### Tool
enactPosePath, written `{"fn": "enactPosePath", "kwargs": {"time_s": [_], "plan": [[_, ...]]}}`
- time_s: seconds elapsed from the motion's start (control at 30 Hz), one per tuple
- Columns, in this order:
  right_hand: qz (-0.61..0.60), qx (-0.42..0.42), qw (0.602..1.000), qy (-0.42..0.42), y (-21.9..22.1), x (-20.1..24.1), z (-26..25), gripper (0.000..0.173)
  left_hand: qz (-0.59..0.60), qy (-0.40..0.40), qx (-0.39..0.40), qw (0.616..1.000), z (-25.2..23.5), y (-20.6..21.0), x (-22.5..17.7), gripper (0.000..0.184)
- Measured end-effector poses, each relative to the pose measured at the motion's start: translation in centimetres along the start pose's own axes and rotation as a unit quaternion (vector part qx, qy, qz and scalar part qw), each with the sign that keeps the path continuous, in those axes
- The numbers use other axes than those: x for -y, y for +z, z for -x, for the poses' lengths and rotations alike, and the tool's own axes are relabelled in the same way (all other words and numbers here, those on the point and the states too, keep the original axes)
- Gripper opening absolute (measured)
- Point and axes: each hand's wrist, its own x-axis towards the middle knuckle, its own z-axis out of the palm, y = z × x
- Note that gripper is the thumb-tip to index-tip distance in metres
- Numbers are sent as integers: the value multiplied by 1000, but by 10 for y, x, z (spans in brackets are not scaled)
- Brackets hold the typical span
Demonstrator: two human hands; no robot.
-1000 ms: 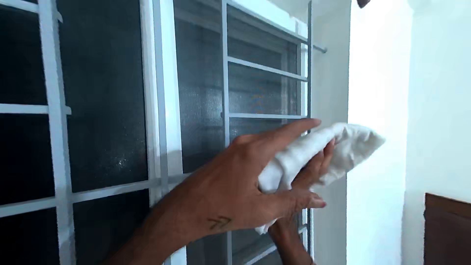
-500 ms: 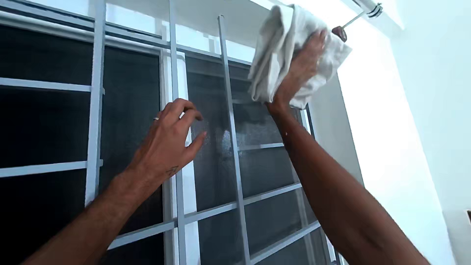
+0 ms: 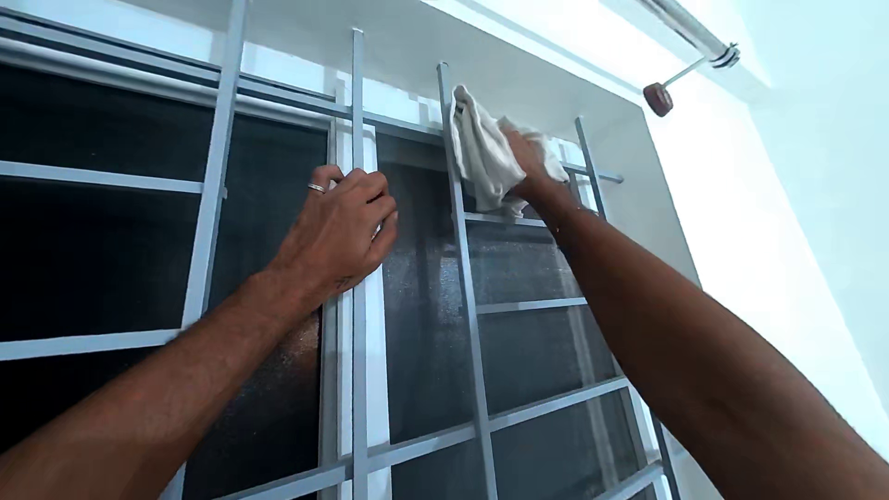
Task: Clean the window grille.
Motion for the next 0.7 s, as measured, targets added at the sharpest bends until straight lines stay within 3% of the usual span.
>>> {"fn": "enactPosePath", "kwargs": {"time_s": [0.17, 0.23, 0.27, 0.47, 0.7], "plan": [[99, 78, 991, 51, -31, 35, -22, 43, 21, -29, -32, 999, 3, 5, 0, 41], [81, 76, 992, 66, -31, 45, -25, 49, 25, -30, -35, 999, 4, 6, 0, 40], [65, 78, 992, 76, -28, 47, -23, 60, 25, -29, -32, 999, 5, 5, -1, 40], [31, 138, 989, 46, -31, 32, -25, 38, -12, -25, -9, 1000, 4, 1, -5, 40], [-12, 102, 992, 78, -5, 9, -46, 47, -55, -21, 32, 998, 2, -6, -8, 39]]}}
